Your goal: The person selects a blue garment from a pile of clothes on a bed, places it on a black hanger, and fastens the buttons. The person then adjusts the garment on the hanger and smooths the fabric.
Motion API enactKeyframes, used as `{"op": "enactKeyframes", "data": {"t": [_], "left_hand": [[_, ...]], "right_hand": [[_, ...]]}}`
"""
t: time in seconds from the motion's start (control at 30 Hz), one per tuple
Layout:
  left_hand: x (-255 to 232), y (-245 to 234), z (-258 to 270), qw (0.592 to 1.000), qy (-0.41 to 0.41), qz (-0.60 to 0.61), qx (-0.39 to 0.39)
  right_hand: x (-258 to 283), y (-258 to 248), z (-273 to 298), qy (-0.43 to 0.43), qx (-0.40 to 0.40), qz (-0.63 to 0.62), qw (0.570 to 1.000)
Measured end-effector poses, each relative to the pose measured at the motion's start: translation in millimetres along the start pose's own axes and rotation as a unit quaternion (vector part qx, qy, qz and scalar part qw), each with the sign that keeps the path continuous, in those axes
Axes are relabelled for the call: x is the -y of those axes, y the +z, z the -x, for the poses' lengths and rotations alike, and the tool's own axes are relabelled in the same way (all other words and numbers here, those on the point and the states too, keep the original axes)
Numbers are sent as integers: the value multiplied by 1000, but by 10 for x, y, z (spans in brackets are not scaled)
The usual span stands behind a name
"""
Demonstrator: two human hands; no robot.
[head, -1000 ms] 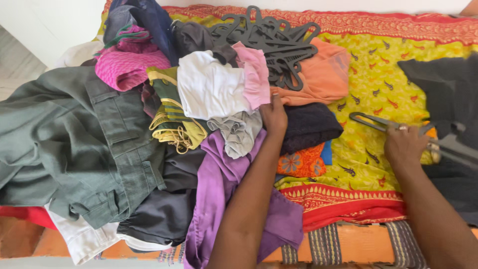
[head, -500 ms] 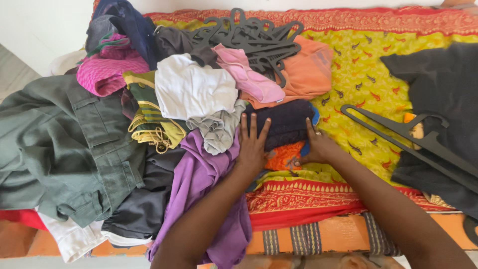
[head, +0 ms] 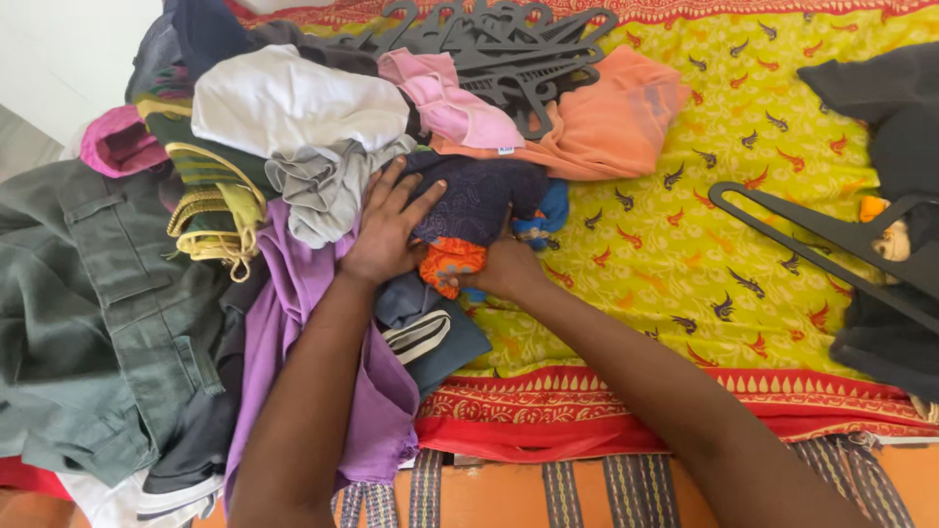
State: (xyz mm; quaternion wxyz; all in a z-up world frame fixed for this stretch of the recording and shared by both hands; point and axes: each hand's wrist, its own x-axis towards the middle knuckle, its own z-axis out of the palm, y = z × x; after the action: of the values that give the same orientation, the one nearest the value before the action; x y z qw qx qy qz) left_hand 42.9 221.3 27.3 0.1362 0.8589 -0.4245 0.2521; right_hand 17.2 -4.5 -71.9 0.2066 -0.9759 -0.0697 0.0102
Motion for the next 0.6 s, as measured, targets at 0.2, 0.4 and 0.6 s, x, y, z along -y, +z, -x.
{"op": "enactKeyframes", "data": {"t": [0.2, 0.4, 0.6], "left_hand": [[-438, 329, 135, 999, -40, 29, -20], [-982, -97, -331, 972, -202, 33, 114], [-1786, 461, -1248, 947, -267, -96, 148]], "right_hand": [[-724, 6, 111, -124, 40, -92, 987], [-1030, -613, 1095, -97, 210, 56, 971], [-963, -626, 1455, -101, 150, 112, 977]]}}
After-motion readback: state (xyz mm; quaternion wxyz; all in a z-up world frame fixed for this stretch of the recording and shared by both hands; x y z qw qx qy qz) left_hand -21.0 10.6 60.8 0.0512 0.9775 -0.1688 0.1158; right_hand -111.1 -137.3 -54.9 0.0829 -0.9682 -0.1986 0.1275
